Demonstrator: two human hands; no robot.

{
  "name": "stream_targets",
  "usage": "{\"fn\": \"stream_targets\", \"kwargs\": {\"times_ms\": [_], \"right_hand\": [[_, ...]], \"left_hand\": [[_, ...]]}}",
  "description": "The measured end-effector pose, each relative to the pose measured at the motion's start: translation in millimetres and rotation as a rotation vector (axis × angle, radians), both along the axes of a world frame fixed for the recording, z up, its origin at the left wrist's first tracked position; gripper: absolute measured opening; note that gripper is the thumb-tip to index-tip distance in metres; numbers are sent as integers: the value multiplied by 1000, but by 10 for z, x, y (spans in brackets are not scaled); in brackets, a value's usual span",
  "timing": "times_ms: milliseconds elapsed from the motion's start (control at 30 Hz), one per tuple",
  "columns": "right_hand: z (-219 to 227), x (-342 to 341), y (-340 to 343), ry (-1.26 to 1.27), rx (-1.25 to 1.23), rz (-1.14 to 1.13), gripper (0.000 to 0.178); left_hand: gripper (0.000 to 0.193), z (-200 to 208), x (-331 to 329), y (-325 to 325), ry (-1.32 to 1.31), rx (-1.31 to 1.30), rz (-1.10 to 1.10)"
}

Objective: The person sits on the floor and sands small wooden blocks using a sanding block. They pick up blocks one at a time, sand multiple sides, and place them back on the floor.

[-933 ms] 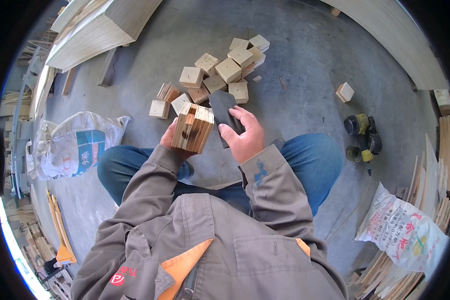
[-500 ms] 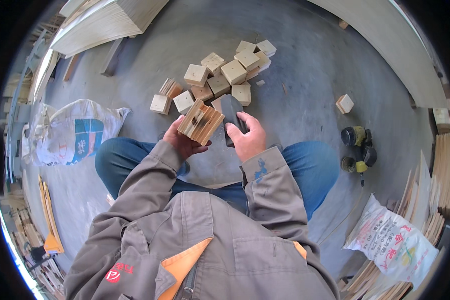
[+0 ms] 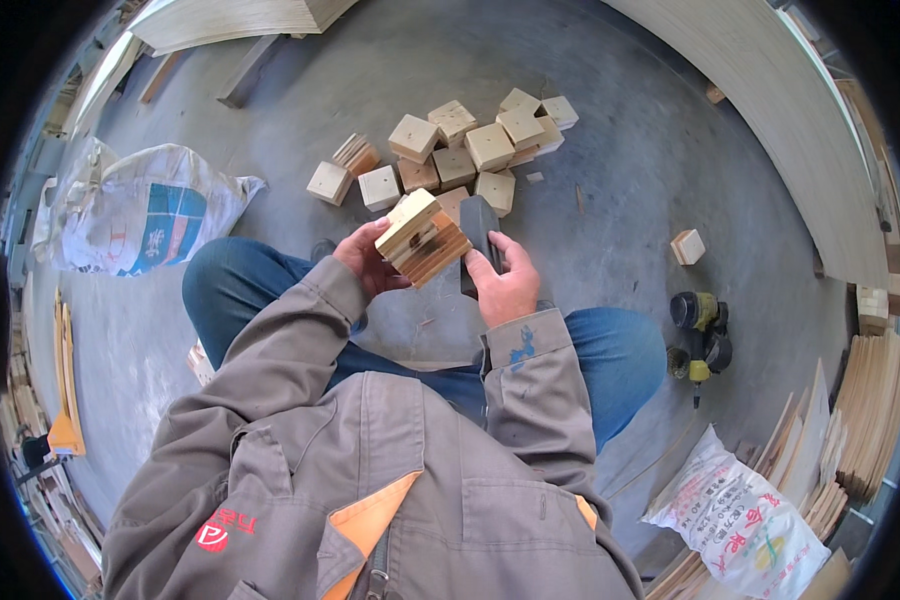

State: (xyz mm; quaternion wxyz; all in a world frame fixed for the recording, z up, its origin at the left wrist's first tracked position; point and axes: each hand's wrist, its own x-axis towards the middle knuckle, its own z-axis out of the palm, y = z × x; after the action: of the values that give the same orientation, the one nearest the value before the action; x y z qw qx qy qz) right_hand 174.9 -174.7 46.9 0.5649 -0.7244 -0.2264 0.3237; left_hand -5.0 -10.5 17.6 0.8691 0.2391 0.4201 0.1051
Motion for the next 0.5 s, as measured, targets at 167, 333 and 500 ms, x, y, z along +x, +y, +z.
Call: {"fn": "stream_targets", "kwargs": {"times_ms": [167,333,500], "right_hand": [[22,-14,14,18,-26,-5,48],[-43,3,9,-7,-35,0,46],[-51,6,16,-42,-38,8,45]], "left_hand": [[60,17,-3,16,11,-4,14],[66,-8,-2,11,67,24,-13],[64,8,-5,7,54,38,-5]]}}
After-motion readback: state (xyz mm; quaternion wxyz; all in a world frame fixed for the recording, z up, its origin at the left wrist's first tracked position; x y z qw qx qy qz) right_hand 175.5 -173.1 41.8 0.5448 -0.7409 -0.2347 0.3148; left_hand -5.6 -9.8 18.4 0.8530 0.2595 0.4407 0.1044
